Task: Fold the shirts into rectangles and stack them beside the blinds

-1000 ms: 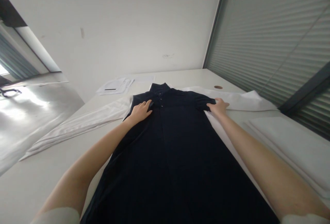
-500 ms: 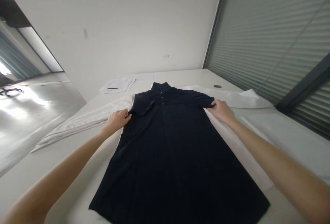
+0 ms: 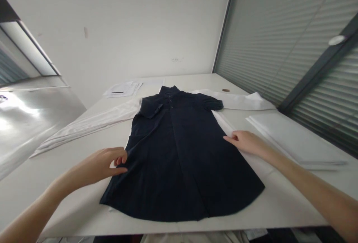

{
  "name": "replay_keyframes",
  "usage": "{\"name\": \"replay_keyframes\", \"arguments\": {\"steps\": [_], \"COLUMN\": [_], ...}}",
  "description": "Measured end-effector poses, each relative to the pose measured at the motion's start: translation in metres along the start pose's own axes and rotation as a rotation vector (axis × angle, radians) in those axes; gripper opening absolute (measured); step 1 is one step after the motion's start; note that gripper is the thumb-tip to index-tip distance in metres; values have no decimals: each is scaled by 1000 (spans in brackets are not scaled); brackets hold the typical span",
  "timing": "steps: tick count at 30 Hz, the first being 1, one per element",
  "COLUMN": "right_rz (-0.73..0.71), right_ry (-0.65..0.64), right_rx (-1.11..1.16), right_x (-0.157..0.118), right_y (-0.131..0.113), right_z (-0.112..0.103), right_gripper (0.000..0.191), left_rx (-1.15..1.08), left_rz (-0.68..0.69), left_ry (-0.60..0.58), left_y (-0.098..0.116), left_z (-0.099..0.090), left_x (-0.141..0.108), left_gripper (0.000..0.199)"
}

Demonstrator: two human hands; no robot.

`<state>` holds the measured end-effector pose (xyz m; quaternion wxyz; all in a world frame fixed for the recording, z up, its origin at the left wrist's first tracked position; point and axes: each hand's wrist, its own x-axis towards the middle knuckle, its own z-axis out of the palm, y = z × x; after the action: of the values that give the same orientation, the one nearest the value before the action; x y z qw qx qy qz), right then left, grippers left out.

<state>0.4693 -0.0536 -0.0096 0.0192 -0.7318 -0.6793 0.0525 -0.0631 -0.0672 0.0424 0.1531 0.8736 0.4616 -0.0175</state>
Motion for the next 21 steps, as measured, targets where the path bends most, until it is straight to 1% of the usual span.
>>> {"name": "replay_keyframes", "arguments": {"steps": [2, 3, 6, 9, 11, 14, 17, 21], "right_rz": [-21, -22, -36, -100, -133, -110, -33, 26], "right_ry": [-9, -17, -81, -108, -128, -187, -223, -232], "right_rx": [23, 33, 129, 336, 515, 732, 798, 820], "right_x": [-16, -23, -40, -54, -62, -73, -81, -85], "right_y": [-1, -2, -4, -2, 2, 9, 15, 19], "right_z": [2, 2, -1, -5, -6, -6, -5, -8], "right_gripper": [52, 53, 57, 60, 58, 55, 58, 65], "left_rx": [-43, -59, -84, -68, -30, 65, 148, 213], "left_rz": [30, 38, 50, 81, 125, 216, 309, 329], "left_ry": [-44, -69, -106, -56, -9, 88, 164, 205], "left_y": [14, 20, 32, 34, 32, 30, 32, 40], "left_z": [5, 7, 14, 20, 24, 31, 37, 39], "left_x": [-18, -25, -41, -50, -54, -56, -53, -51], "left_gripper": [16, 17, 34, 38, 40, 34, 23, 23]}}
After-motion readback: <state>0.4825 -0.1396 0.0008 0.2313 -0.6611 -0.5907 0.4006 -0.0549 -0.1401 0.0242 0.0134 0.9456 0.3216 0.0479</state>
